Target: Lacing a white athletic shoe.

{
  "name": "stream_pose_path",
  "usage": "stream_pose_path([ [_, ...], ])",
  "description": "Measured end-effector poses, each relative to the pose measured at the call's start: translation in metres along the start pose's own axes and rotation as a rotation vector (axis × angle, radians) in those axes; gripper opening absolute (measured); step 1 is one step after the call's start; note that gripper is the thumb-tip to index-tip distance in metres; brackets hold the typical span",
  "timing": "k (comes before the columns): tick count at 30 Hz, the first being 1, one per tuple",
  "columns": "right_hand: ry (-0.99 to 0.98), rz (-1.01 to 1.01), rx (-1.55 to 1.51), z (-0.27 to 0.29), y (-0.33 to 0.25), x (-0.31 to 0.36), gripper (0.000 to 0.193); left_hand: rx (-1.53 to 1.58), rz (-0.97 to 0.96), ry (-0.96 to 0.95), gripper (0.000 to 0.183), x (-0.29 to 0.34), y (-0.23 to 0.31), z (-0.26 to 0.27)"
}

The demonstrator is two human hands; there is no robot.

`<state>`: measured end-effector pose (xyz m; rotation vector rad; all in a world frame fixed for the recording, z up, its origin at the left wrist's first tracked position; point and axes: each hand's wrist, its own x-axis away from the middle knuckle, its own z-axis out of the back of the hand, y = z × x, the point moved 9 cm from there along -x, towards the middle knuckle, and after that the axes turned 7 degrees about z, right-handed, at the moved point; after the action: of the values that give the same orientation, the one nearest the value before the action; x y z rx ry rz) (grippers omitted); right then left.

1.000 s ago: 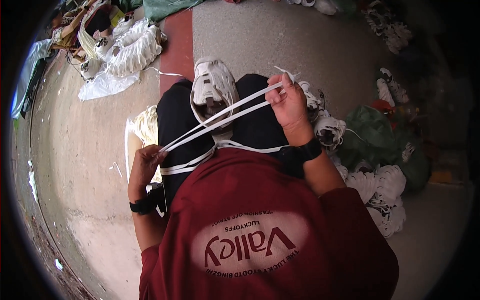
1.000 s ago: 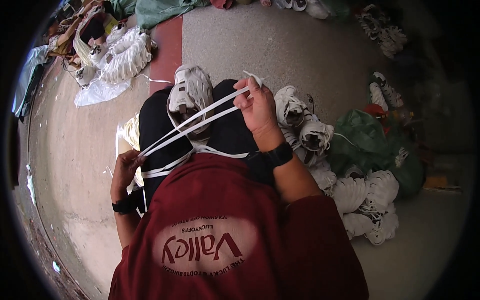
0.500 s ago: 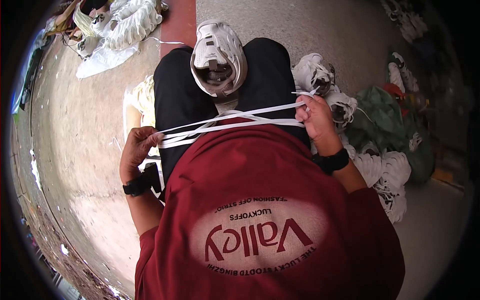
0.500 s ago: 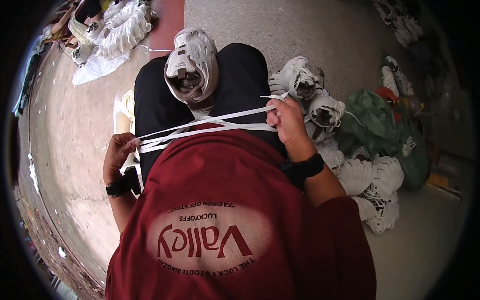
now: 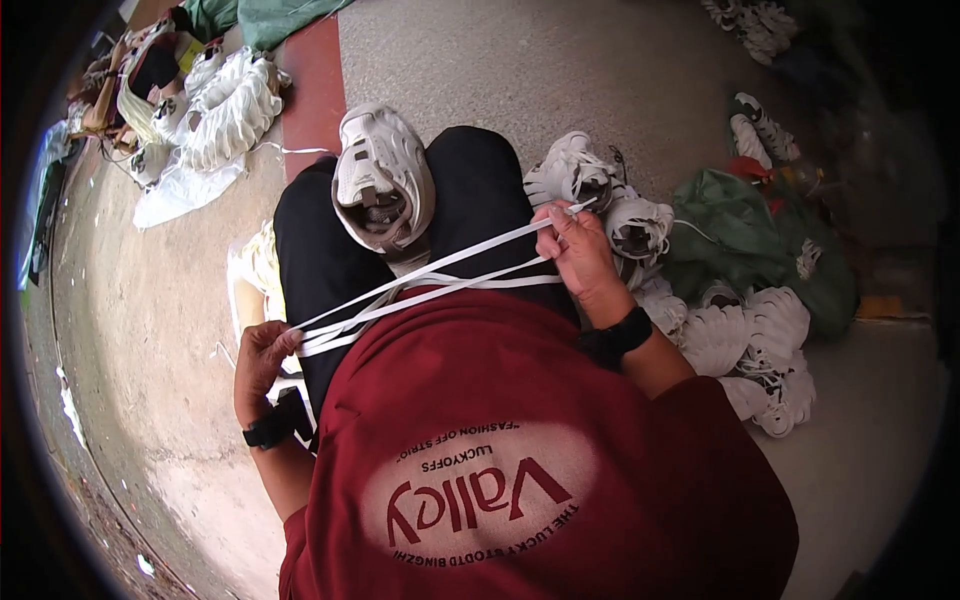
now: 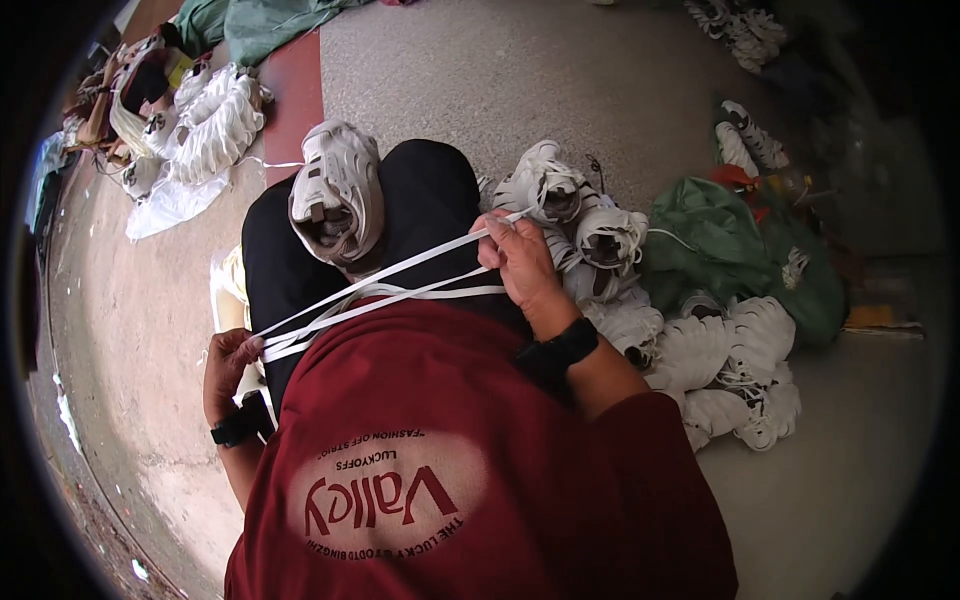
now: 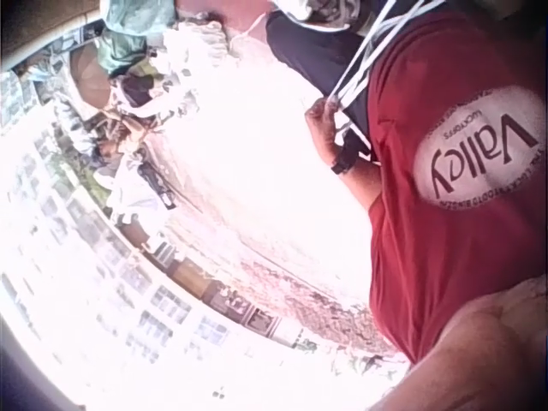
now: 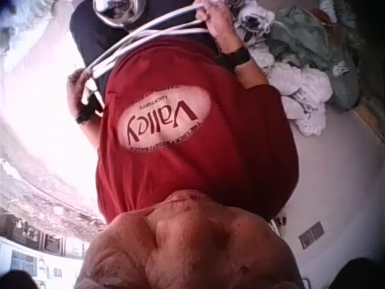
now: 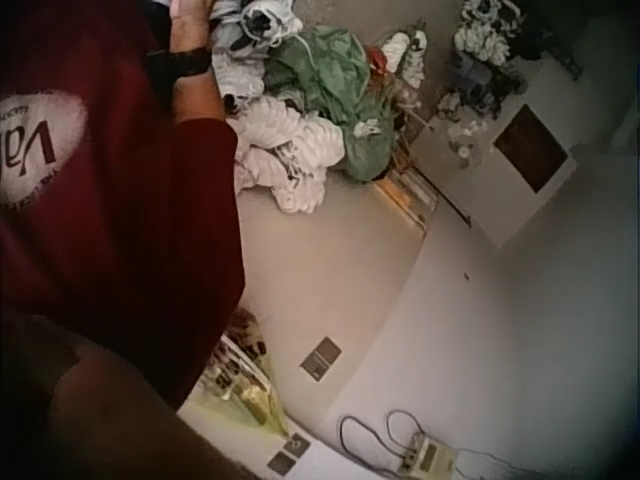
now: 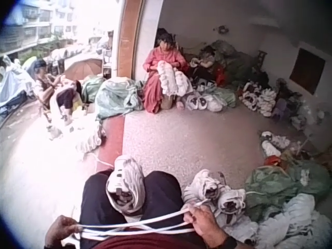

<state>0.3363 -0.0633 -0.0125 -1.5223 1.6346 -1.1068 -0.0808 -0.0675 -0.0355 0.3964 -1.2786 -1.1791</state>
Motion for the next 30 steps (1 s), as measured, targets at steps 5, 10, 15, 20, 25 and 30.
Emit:
stream_pose_path([
  [5, -0.059, 0.049, 0.012, -0.007, -0.011, -0.004, 0.028, 0.022, -0.035, -0.001, 0.037, 0.000, -0.002, 0.000],
  [10, -0.058, 0.081, -0.029, -0.020, -0.023, -0.009, 0.036, 0.022, -0.009, 0.009, 0.034, 0.000, -0.008, 0.007],
  [15, -0.225, 0.123, -0.063, -0.069, -0.041, -0.030, 0.040, -0.317, -0.166, 0.393, 0.022, 0.008, 0.034, 0.045],
  [20, -0.457, 0.210, 0.237, -0.144, -0.034, -0.044, 0.038, -0.476, -0.662, 0.669, 0.025, 0.021, 0.156, 0.029],
  [25, -0.524, 0.438, 0.371, -0.182, -0.039, -0.037, 0.034, 0.419, -0.564, -0.368, 0.034, -0.013, 0.213, -0.088],
  [30, -0.542, 0.320, 0.294, -0.164, -0.028, -0.043, 0.040, 0.435, -0.270, -0.640, 0.025, -0.031, 0.190, -0.139],
])
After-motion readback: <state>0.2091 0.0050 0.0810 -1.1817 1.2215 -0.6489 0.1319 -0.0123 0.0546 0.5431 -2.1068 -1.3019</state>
